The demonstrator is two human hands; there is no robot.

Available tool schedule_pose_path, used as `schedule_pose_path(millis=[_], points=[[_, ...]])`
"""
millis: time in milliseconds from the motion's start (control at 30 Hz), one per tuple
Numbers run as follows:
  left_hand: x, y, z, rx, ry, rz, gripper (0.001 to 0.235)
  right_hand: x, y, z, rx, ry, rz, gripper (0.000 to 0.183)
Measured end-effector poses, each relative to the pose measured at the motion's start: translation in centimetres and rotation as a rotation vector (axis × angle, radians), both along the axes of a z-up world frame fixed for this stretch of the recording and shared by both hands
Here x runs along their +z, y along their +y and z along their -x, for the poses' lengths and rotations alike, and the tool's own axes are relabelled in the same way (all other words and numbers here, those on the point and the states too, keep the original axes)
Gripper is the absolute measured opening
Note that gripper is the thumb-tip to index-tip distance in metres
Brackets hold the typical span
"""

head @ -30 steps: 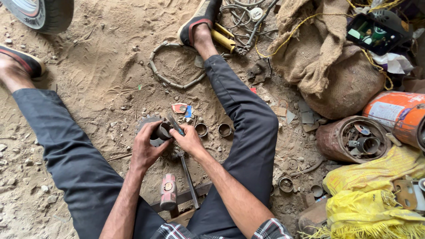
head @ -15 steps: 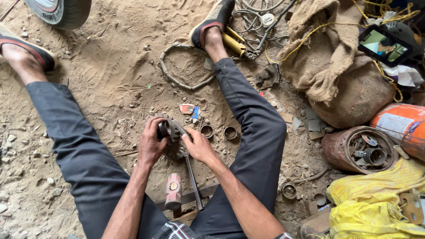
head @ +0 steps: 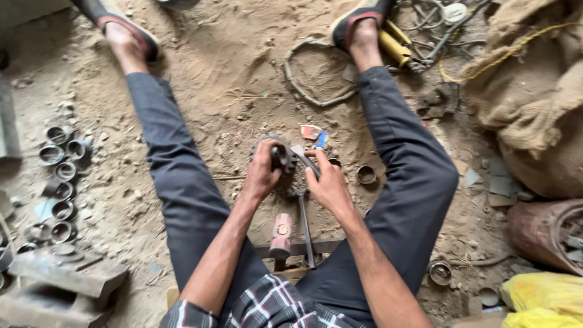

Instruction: The person sits on the ground and uses a hammer and a metal file to shape and smooth small metal rings. They repeatedly tap the rings with the hammer and file the edges, occasionally inspecting the fit of the rings against a larger gear-like component.

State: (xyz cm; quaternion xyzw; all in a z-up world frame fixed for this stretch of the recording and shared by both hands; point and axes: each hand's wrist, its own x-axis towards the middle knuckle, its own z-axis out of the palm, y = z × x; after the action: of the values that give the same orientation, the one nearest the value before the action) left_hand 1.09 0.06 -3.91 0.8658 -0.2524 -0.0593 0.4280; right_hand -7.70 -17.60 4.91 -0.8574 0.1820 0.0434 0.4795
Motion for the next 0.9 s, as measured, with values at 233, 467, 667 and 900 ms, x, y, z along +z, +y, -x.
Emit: schedule_pose_path(millis=[233, 467, 667, 900], points=[[0.5, 0.2, 0.4, -0.022, 0.039, -0.106, 0.069, 1.2, 0.6, 0.4, 0.112, 0.023, 0.089, 0.035], [1.6, -0.1, 0.5, -0.046, -0.006, -0.088, 0.063, -0.2, 0.5, 0.7, 0.141, 0.017, 0.128, 0.033], [0.9, -0.1, 0.1, -0.049, -0.003, -0.046, 0.058, -3.2, 0.9, 0.4, 0.174, 0.099, 0.117, 0.035], [1.0, -0.1, -1.0, -0.073, 0.127, -0.042, 0.063, -6.2, 1.1, 0.9, 0.182, -0.007, 0.239, 0.037]])
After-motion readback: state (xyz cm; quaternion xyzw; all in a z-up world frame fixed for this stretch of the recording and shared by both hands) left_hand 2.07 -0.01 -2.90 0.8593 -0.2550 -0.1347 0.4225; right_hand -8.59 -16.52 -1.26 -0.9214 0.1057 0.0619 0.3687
